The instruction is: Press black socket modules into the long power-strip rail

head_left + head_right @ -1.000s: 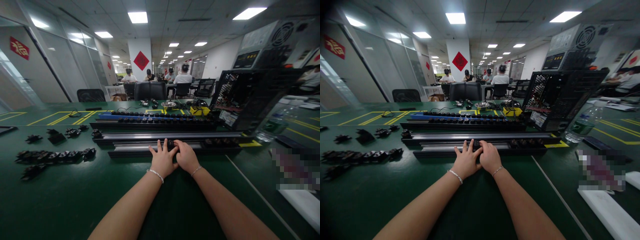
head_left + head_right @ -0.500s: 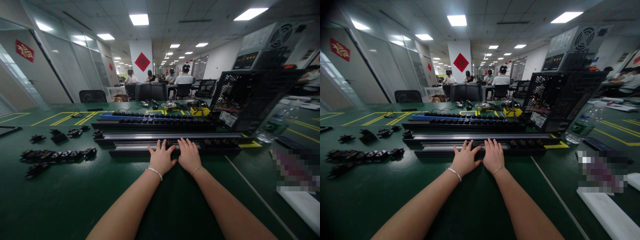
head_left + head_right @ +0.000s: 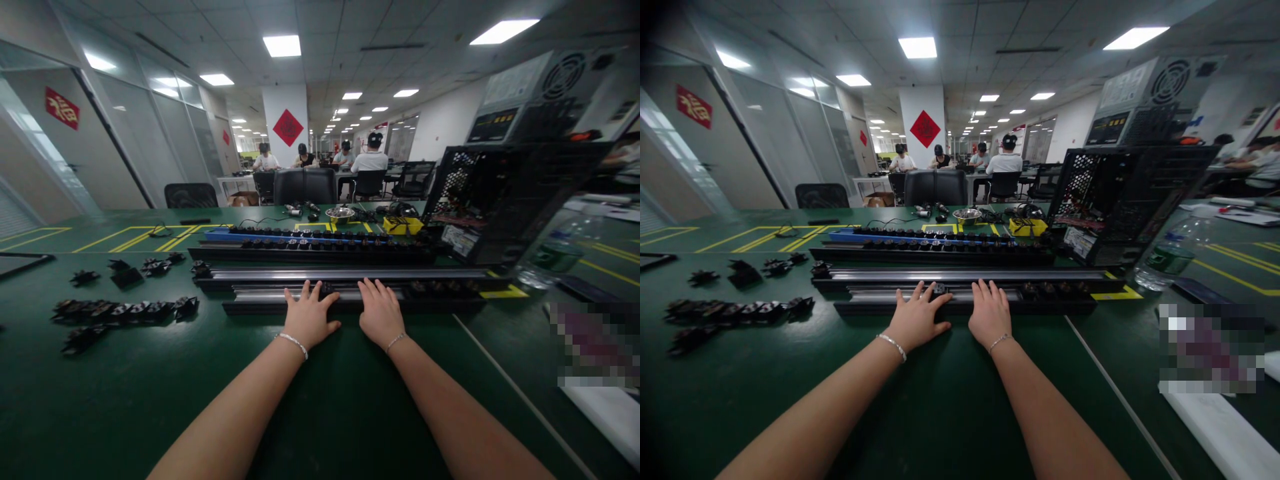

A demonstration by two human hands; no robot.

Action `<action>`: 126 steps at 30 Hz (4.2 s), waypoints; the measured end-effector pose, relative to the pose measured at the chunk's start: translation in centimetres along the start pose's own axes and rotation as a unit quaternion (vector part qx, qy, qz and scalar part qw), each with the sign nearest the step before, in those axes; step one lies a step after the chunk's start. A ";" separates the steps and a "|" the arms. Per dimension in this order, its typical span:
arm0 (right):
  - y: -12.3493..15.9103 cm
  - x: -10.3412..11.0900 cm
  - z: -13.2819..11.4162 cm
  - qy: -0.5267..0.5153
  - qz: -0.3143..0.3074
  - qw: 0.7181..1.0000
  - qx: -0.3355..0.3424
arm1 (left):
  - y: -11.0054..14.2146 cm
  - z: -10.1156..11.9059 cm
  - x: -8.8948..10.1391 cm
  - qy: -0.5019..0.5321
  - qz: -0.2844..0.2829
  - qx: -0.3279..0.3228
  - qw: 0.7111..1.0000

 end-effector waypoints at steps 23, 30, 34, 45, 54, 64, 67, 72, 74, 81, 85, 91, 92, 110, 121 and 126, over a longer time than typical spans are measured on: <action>0.0 0.1 0.1 -0.002 -0.014 1.000 0.000 | 2.3 -6.1 2.3 -0.024 -0.071 0.022 0.997; -0.1 0.3 0.1 -0.001 -0.013 1.000 0.001 | 2.7 -7.5 2.3 -0.031 -0.077 0.026 0.996; -0.2 0.3 0.1 -0.003 -0.018 1.000 0.000 | 3.1 -8.5 2.3 -0.036 -0.073 0.026 0.996; -0.2 0.2 0.1 -0.003 -0.018 1.000 0.000 | 4.2 -11.0 3.4 -0.027 -0.110 0.070 0.991; -0.1 0.1 0.1 0.000 -0.020 1.000 -0.003 | 4.8 -12.5 3.2 -0.026 -0.109 0.085 0.990; -0.1 0.0 0.2 0.000 -0.008 1.000 -0.001 | 5.0 -13.2 3.8 -0.030 -0.126 0.105 0.986; -0.1 0.1 0.2 -0.006 -0.010 1.000 -0.004 | 5.3 -13.8 3.8 -0.028 -0.125 0.112 0.985; -0.1 0.0 0.2 -0.010 -0.016 1.000 -0.010 | 5.9 -15.4 3.7 -0.031 -0.122 0.126 0.984; -0.1 0.0 0.2 -0.009 -0.015 1.000 -0.009 | 6.1 -15.9 3.7 -0.032 -0.122 0.129 0.984; -0.1 0.0 0.2 -0.007 -0.009 1.000 -0.006 | 6.5 -16.7 3.6 -0.033 -0.112 0.132 0.984; -0.1 0.1 0.1 -0.008 -0.005 1.000 -0.004 | 6.9 -17.3 3.2 -0.023 -0.095 0.149 0.984; -0.1 0.0 0.1 -0.006 -0.002 1.000 -0.003 | 7.1 -18.1 2.6 -0.023 -0.086 0.170 0.981; -0.1 -0.1 0.1 -0.006 -0.002 1.000 -0.004 | 7.1 -18.3 2.6 -0.023 -0.084 0.171 0.981; -0.4 0.1 0.1 -0.008 -0.011 1.000 -0.010 | 9.0 -19.0 0.8 -0.121 0.058 0.199 0.971; -0.4 -0.2 0.2 -0.001 0.001 1.000 -0.004 | 10.3 -21.3 0.3 -0.074 0.027 0.340 0.937; -0.4 0.0 0.1 -0.004 -0.004 1.000 -0.005 | 9.2 -17.2 1.1 -0.080 0.162 0.234 0.955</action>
Point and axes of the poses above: each hand's wrist, its own y-axis away from the middle knuckle, its own x-axis out of the back of the hand, z = x × y, the point moved 1 cm from there along -y, towards the middle knuckle, and after that the axes turned 8 degrees about z, right-handed, at the moved point
